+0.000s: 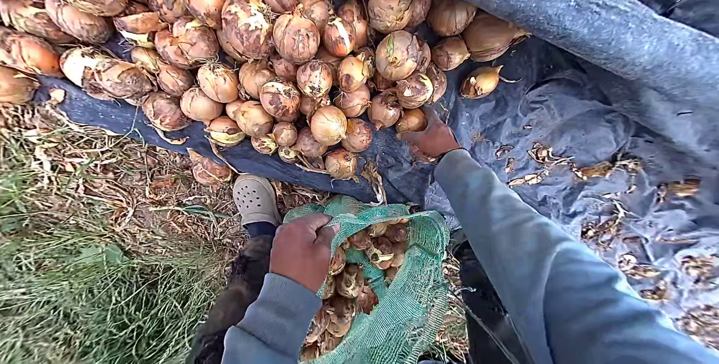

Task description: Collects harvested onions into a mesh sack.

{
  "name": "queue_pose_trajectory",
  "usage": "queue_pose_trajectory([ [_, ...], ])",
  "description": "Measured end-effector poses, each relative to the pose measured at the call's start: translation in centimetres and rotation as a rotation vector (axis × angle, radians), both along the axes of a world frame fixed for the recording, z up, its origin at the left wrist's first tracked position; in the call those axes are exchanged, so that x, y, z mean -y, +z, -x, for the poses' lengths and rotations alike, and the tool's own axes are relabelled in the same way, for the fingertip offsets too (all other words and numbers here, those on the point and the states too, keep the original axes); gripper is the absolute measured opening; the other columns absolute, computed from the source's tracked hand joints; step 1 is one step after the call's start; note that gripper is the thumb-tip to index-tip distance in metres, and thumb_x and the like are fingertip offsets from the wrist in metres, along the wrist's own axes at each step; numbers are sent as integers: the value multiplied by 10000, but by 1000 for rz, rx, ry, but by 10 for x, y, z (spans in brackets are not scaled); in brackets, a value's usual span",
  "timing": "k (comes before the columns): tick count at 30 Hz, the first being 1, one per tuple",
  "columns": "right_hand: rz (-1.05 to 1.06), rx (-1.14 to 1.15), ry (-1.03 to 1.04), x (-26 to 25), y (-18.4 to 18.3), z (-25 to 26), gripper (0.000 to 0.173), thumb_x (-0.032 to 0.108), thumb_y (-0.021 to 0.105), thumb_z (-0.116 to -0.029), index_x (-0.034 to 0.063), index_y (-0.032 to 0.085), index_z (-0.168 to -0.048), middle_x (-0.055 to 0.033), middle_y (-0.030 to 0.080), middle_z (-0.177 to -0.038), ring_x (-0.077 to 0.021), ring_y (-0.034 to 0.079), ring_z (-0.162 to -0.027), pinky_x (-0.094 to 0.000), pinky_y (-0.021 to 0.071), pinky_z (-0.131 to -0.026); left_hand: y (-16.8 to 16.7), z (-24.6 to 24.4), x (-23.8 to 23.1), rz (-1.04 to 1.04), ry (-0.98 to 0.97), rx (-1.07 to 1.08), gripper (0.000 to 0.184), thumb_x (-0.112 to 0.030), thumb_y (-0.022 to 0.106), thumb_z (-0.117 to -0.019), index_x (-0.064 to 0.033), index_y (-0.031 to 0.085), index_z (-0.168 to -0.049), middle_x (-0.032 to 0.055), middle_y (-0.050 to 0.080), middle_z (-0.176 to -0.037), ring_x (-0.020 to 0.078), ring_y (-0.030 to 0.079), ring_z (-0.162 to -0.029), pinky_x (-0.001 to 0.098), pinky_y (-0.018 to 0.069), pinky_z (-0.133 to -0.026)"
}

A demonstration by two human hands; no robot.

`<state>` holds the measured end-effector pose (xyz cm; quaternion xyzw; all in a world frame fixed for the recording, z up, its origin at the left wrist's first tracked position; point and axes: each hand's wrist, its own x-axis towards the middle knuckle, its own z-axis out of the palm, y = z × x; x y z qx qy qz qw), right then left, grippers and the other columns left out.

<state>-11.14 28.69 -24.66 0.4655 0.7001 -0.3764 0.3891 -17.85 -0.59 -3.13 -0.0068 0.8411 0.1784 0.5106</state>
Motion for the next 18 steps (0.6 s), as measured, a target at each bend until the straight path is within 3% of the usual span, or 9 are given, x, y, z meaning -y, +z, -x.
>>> queue_pose_trajectory([
  [3, -27, 4, -1, 10, -10, 18, 992, 343, 898, -717, 212, 387, -1557, -264, 662, -1269, -475, 635, -1180, -731, 471, -946, -2, 1, 3, 7, 26, -8, 115, -162, 697, -986, -135, 798, -937, 23, 734, -814, 159, 684, -758, 446, 560, -734],
  [5, -11, -149, -156, 17, 2, 1, 964, 291, 895, -700, 211, 422, -1537, -228, 670, -1261, -410, 665, -1125, -666, 518, -915, -3, 0, 7, 1, 43, -21, 117, -154, 697, -983, -147, 798, -924, 9, 733, -798, 145, 680, -742, 440, 557, -720],
  [8, 303, -490, -550, 46, 81, -48, 884, 302, 818, -751, 278, 401, -1530, -115, 689, -1187, -246, 724, -897, -449, 631, -709, -4, 3, 10, 9, 46, -7, 115, -162, 699, -982, -146, 800, -930, 18, 740, -817, 162, 694, -767, 463, 566, -745],
  [9, 498, -508, -549, 56, 113, -64, 840, 340, 830, -749, 295, 444, -1494, -105, 711, -1140, -229, 727, -856, -407, 627, -674, -5, 5, 10, 17, 51, 1, 118, -164, 698, -986, -139, 800, -933, 28, 741, -822, 174, 695, -777, 476, 563, -757],
  [11, 824, -370, -273, 70, 160, -84, 745, 485, 855, -763, 243, 595, -1418, -49, 707, -1232, -192, 703, -1067, -392, 613, -905, -3, 6, 11, 29, 63, 14, 120, -160, 695, -989, -127, 799, -939, 36, 739, -824, 185, 692, -784, 486, 556, -764],
  [12, 859, -347, -131, 75, 170, -83, 628, 544, 784, -840, 209, 664, -1357, -18, 694, -1249, -160, 675, -1113, -377, 586, -951, -2, 6, 11, 28, 63, 19, 118, -157, 694, -989, -123, 800, -950, 40, 742, -836, 186, 694, -795, 490, 556, -771],
  [14, 645, -370, -53, 84, 171, -67, 493, 534, 713, -912, 215, 710, -1288, -8, 665, -1258, -166, 691, -1063, -396, 622, -875, -1, 8, 9, 25, 47, 33, 124, -164, 688, -995, -116, 799, -967, 54, 750, -867, 204, 703, -828, 507, 560, -802],
  [16, 364, -380, -88, 95, 144, -31, 634, 546, 735, -888, 197, 624, -1406, -122, 568, -1399, -264, 673, -1045, -487, 593, -810, 0, 9, 7, 30, 39, 45, 134, -174, 684, -1001, -111, 794, -959, 66, 744, -863, 225, 699, -832, 523, 552, -805],
  [18, 258, -320, -168, 109, 98, 12, 824, 593, 777, -829, 207, 515, -1509, -236, 415, -1531, -386, 584, -1213, -590, 544, -901, 0, 9, 7, 31, 35, 53, 134, -181, 683, -1002, -114, 796, -973, 68, 748, -883, 230, 706, -860, 531, 554, -829],
])
